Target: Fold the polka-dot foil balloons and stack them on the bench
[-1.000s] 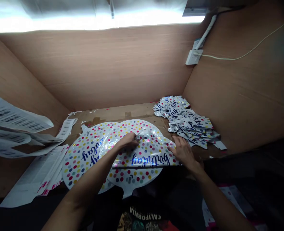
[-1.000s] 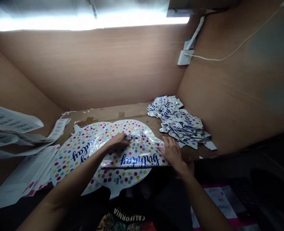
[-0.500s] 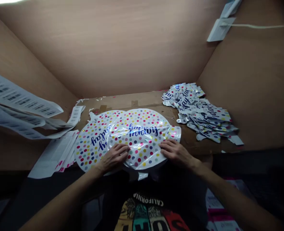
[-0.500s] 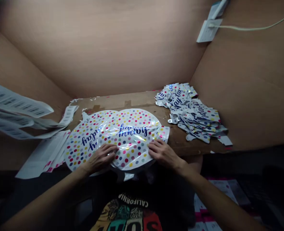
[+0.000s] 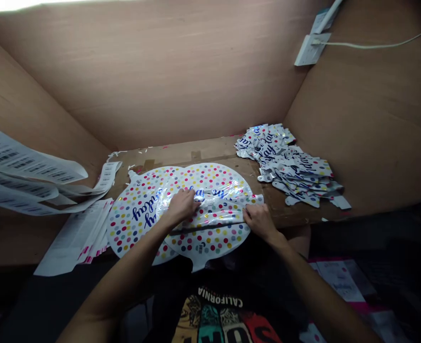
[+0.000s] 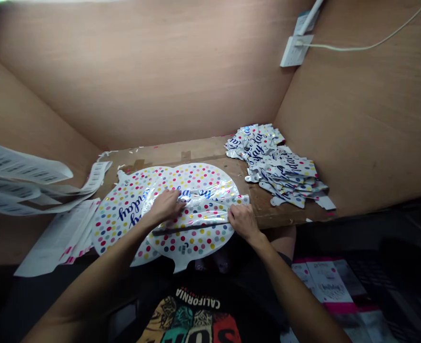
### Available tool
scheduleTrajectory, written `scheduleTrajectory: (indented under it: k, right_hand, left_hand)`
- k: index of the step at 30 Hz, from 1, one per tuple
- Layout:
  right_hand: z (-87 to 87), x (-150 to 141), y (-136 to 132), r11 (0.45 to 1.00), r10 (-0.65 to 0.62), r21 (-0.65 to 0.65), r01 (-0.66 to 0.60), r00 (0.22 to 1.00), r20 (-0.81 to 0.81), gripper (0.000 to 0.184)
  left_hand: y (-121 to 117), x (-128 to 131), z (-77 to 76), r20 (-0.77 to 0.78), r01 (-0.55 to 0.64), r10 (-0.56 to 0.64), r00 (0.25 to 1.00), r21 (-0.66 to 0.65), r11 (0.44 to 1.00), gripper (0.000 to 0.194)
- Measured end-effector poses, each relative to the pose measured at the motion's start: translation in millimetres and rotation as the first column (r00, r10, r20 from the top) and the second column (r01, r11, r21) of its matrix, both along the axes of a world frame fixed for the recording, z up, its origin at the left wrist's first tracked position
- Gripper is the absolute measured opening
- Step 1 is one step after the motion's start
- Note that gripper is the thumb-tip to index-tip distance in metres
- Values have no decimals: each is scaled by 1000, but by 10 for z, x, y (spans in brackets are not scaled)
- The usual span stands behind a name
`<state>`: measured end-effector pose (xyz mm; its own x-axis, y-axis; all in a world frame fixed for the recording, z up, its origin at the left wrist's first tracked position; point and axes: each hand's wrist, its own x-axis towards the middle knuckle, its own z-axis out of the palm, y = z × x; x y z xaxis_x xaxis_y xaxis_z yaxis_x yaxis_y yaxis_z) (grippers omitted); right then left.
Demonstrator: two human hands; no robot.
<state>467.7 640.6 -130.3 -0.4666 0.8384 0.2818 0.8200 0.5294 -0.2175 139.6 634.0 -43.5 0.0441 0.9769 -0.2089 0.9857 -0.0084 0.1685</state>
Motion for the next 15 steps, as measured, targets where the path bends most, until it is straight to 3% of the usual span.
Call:
scheduleTrajectory:
  k: [1, 3, 6, 8, 10, 11, 12, 13, 15]
  right_hand:
    - [0, 24, -13, 1000, 5, 4, -5, 1000, -4, 25]
    - [28, 85, -50, 1000, 3, 1, -3, 1000, -21, 26]
    - [113, 139, -151, 989, -128, 53, 141, 971, -202, 22]
    - [166, 88, -241, 946, -262, 50, 322, 844, -469, 27]
    - [209, -57, -318, 919, -364, -165, 359, 605, -709, 43]
    - [231, -155, -341, 910, -414, -333, 247, 490, -767, 50]
    - [256, -258, -351, 869, -469, -491, 56, 405, -785, 57]
    - [285, -358, -349, 781, -519, -601, -170, 358, -776, 61]
    - [356, -513, -314, 551, -566, -651, -522, 341, -751, 58]
  left_hand:
    - [109, 119, 4, 64, 26, -25, 998, -12, 1000, 39]
    - [278, 312, 20, 229, 77, -33, 973, -183, 980, 43]
    - [324, 432, 83, 402, 170, -14, 915, -354, 920, 22]
    - [200, 431, 133, 579, 195, 30, 814, -321, 927, 19]
    - [-1, 432, 170, 791, 130, 140, 596, -267, 955, 23]
    - [-113, 445, 183, 866, 71, 190, 463, -250, 966, 28]
    - [-221, 469, 193, 911, 15, 228, 344, -248, 969, 32]
    - [-322, 501, 202, 936, -22, 253, 245, -255, 967, 36]
    - [-487, 570, 214, 950, -36, 285, 128, -283, 958, 40]
